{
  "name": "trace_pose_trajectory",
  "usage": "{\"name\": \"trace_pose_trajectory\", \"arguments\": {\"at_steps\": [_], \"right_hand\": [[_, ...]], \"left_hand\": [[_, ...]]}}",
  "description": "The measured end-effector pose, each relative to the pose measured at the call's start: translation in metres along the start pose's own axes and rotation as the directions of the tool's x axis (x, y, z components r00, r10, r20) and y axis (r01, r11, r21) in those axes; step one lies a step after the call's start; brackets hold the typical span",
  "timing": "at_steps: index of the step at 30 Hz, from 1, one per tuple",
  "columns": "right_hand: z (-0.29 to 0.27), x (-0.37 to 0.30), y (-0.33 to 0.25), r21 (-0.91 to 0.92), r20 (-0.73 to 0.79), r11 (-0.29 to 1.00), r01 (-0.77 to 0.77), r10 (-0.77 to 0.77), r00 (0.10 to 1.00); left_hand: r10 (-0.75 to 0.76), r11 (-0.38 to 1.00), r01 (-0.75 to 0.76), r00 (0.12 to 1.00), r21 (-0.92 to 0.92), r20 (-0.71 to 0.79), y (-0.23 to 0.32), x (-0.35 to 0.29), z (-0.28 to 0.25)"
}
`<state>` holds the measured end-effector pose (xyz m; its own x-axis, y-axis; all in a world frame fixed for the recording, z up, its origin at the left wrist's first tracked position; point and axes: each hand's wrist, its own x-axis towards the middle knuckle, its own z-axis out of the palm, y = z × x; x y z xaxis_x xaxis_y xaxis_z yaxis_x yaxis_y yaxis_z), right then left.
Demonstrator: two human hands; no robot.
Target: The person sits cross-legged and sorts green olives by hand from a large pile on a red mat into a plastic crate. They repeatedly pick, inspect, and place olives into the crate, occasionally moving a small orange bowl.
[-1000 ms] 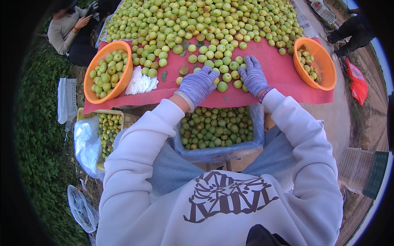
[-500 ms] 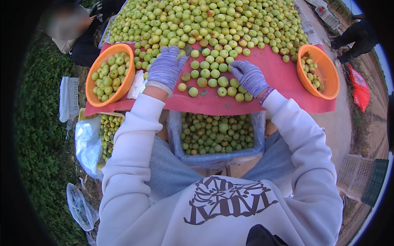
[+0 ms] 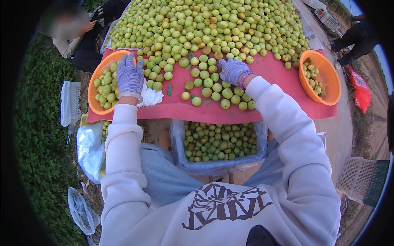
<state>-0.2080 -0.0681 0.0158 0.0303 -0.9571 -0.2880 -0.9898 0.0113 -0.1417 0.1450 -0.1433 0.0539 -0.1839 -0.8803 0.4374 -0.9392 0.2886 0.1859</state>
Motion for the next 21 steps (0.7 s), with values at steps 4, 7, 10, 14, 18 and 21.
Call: {"name": "trace_pose_trajectory", "arguments": {"at_steps": [4, 7, 10, 14, 18, 21], "right_hand": [[-0.022, 0.019, 0.02, 0.181, -0.103, 0.983, 0.018, 0.0, 0.995], [-0.033, 0.039, 0.043, 0.206, -0.351, 0.97, -0.129, 0.196, 0.915], [-0.029, 0.051, 0.051, -0.158, -0.166, 0.978, -0.136, 0.11, 0.98], [-0.034, 0.046, 0.041, -0.229, 0.059, 0.973, -0.009, 0.023, 0.998], [-0.049, 0.009, 0.011, 0.037, -0.193, 0.996, -0.087, 0.093, 0.977], [-0.031, -0.012, -0.05, 0.555, -0.347, 0.816, 0.159, 0.053, 0.937]], "left_hand": [[0.244, 0.957, -0.183, 0.929, -0.227, 0.278, 0.079, -0.053, 0.058], [0.316, 0.939, -0.197, 0.816, -0.281, 0.484, 0.112, -0.08, 0.063], [0.431, 0.89, -0.264, 0.751, -0.371, 0.5, 0.133, -0.089, 0.055], [0.505, 0.806, -0.209, 0.731, -0.553, 0.459, 0.135, -0.082, 0.042], [0.211, 0.347, 0.471, 0.804, -0.811, 0.556, 0.128, -0.057, 0.032], [0.149, -0.23, 0.809, 0.578, -0.54, 0.802, 0.133, -0.05, 0.02]]}}
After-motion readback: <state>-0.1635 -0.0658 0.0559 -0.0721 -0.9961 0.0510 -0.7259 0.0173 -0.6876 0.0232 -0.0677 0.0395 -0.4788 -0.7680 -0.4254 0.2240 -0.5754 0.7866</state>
